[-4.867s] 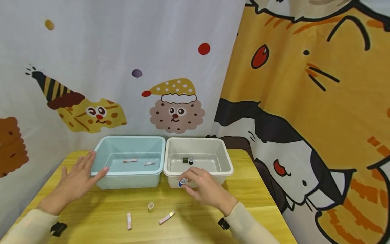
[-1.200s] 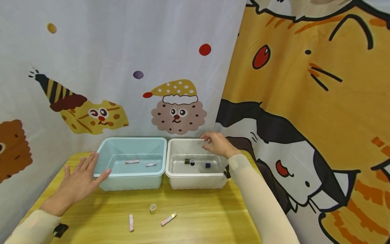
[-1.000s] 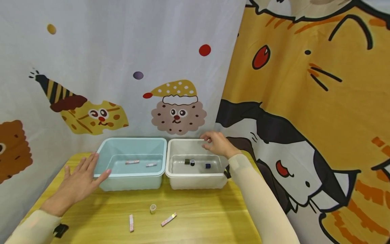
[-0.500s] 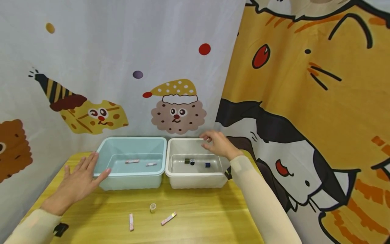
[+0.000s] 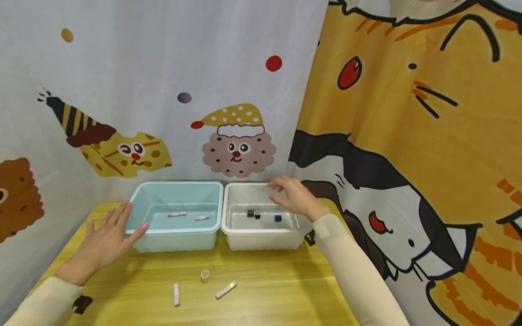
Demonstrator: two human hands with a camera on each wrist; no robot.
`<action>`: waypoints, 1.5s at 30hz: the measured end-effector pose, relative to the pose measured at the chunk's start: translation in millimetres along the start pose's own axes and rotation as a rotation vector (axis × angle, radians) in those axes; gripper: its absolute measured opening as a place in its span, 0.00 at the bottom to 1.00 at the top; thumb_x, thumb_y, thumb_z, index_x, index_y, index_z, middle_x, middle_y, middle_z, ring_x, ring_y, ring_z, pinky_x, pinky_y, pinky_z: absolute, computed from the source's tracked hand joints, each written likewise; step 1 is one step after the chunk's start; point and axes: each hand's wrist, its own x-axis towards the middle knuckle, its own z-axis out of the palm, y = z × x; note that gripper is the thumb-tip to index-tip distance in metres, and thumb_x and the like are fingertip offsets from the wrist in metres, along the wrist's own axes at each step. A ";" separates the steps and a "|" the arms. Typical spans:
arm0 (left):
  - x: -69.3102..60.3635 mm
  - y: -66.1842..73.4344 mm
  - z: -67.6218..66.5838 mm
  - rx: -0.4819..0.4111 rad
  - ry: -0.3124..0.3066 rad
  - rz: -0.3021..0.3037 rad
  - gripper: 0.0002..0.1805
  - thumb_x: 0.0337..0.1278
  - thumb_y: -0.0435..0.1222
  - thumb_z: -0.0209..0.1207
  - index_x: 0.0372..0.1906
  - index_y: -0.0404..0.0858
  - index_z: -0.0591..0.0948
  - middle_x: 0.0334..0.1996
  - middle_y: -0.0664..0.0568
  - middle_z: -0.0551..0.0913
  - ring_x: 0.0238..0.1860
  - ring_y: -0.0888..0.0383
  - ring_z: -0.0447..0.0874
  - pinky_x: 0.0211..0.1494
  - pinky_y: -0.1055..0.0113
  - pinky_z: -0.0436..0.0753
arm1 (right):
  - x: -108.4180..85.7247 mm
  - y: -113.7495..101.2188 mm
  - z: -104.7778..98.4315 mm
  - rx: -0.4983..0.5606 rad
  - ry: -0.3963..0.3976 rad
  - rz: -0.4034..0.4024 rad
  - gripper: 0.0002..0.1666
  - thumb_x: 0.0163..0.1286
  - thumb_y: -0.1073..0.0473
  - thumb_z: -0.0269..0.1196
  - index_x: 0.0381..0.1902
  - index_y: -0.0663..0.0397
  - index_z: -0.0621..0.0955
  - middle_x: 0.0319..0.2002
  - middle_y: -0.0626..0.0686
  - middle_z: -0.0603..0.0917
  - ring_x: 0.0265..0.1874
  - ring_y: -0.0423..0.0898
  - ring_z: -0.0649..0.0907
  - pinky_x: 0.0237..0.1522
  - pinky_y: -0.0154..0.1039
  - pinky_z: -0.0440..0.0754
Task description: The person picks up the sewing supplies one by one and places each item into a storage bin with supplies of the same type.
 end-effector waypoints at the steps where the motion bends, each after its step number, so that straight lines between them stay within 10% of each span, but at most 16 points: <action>1: 0.0 0.1 0.1 0.000 0.000 0.002 0.64 0.87 0.76 0.42 0.96 0.28 0.43 0.96 0.26 0.43 0.92 0.14 0.44 0.80 0.03 0.35 | -2.7 -1.8 0.2 -0.005 0.003 -0.008 0.19 0.81 0.58 0.78 0.66 0.53 0.91 0.60 0.55 0.95 0.54 0.57 0.94 0.61 0.57 0.93; 45: 1.7 -0.3 2.5 -0.022 -0.018 0.002 0.64 0.88 0.75 0.43 0.96 0.29 0.39 0.96 0.27 0.38 0.92 0.13 0.43 0.79 0.02 0.36 | -63.5 -46.3 42.3 0.013 -0.014 -0.176 0.19 0.80 0.56 0.79 0.65 0.47 0.91 0.61 0.48 0.92 0.56 0.46 0.92 0.61 0.48 0.95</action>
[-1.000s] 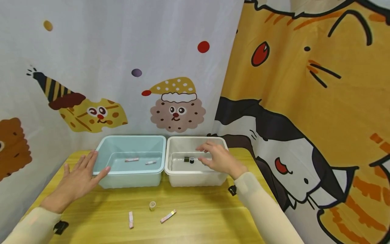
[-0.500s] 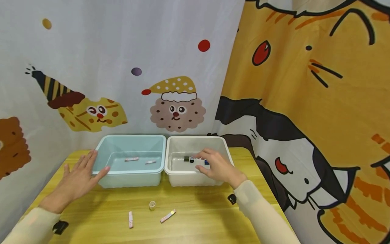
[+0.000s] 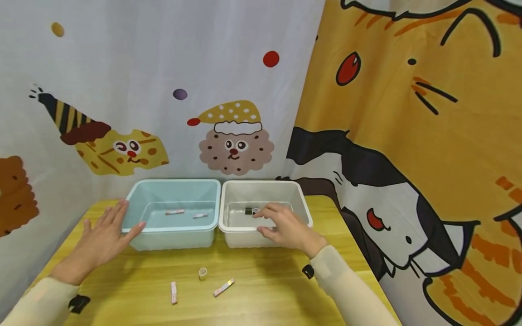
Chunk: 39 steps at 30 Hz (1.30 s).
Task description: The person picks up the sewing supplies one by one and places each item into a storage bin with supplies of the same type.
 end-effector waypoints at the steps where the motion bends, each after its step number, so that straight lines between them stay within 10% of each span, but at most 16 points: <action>1: 0.1 0.4 0.0 -0.001 0.002 0.001 0.64 0.88 0.75 0.43 0.96 0.29 0.40 0.96 0.27 0.38 0.92 0.13 0.43 0.79 0.02 0.36 | -0.3 -0.6 0.2 0.002 -0.005 0.005 0.18 0.81 0.56 0.79 0.65 0.46 0.91 0.61 0.48 0.92 0.56 0.46 0.92 0.61 0.49 0.95; 39: -1.3 1.2 -0.1 -0.012 0.021 -0.014 0.64 0.87 0.76 0.43 0.97 0.30 0.41 0.97 0.28 0.41 0.92 0.14 0.44 0.80 0.02 0.37 | -16.1 -29.9 19.7 0.005 0.067 -0.087 0.21 0.77 0.57 0.81 0.65 0.45 0.91 0.61 0.43 0.91 0.62 0.42 0.90 0.67 0.44 0.93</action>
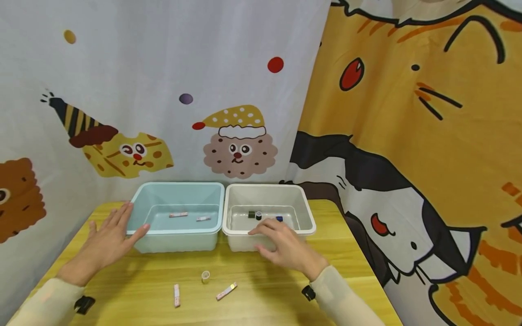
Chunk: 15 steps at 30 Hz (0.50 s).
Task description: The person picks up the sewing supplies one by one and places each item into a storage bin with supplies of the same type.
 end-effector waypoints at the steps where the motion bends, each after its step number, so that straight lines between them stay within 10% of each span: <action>1: 0.1 -0.1 0.0 0.000 0.001 0.000 0.64 0.87 0.76 0.43 0.97 0.30 0.41 0.97 0.28 0.41 0.92 0.14 0.44 0.80 0.02 0.37 | 0.1 -1.2 0.4 -0.002 0.001 -0.005 0.21 0.77 0.57 0.81 0.65 0.45 0.91 0.61 0.43 0.91 0.62 0.42 0.90 0.67 0.44 0.93; 15: -1.5 0.9 0.0 -0.008 0.010 0.003 0.64 0.87 0.76 0.44 0.97 0.30 0.42 0.97 0.28 0.42 0.92 0.14 0.45 0.80 0.02 0.38 | -2.2 -16.9 14.1 0.017 -0.023 -0.066 0.23 0.80 0.54 0.79 0.69 0.41 0.89 0.65 0.43 0.90 0.65 0.42 0.89 0.71 0.41 0.91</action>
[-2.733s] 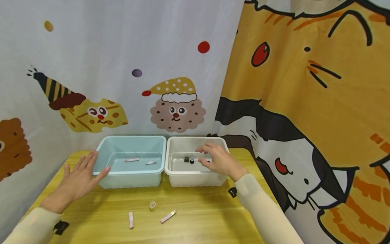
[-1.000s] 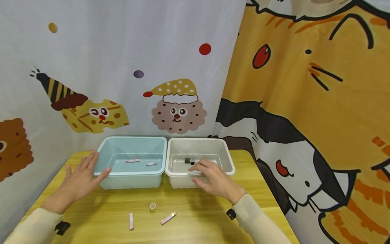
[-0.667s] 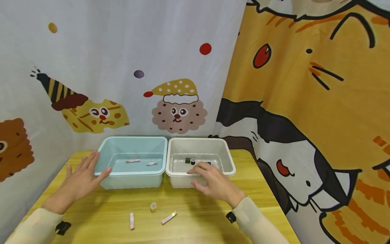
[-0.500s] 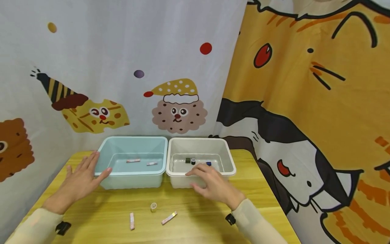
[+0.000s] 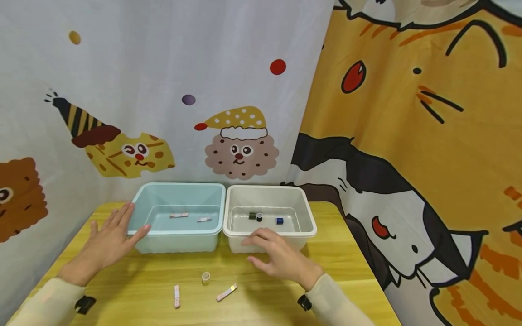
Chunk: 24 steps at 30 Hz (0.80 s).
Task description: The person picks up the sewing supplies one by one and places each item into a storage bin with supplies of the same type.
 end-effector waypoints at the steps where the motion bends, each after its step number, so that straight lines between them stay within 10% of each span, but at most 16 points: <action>1: -0.3 0.2 0.1 -0.001 0.001 0.000 0.64 0.87 0.76 0.44 0.97 0.30 0.42 0.97 0.27 0.42 0.92 0.14 0.45 0.80 0.02 0.38 | -0.2 -1.0 1.2 0.009 -0.011 0.003 0.23 0.80 0.54 0.79 0.69 0.41 0.89 0.65 0.43 0.89 0.65 0.41 0.89 0.71 0.41 0.91; 24: 0.7 -2.0 3.2 0.003 0.008 0.004 0.64 0.87 0.76 0.44 0.97 0.30 0.42 0.97 0.28 0.42 0.92 0.15 0.45 0.80 0.02 0.38 | -4.3 -11.2 41.0 0.033 -0.168 0.018 0.26 0.80 0.52 0.78 0.72 0.42 0.88 0.67 0.45 0.89 0.65 0.43 0.90 0.71 0.43 0.92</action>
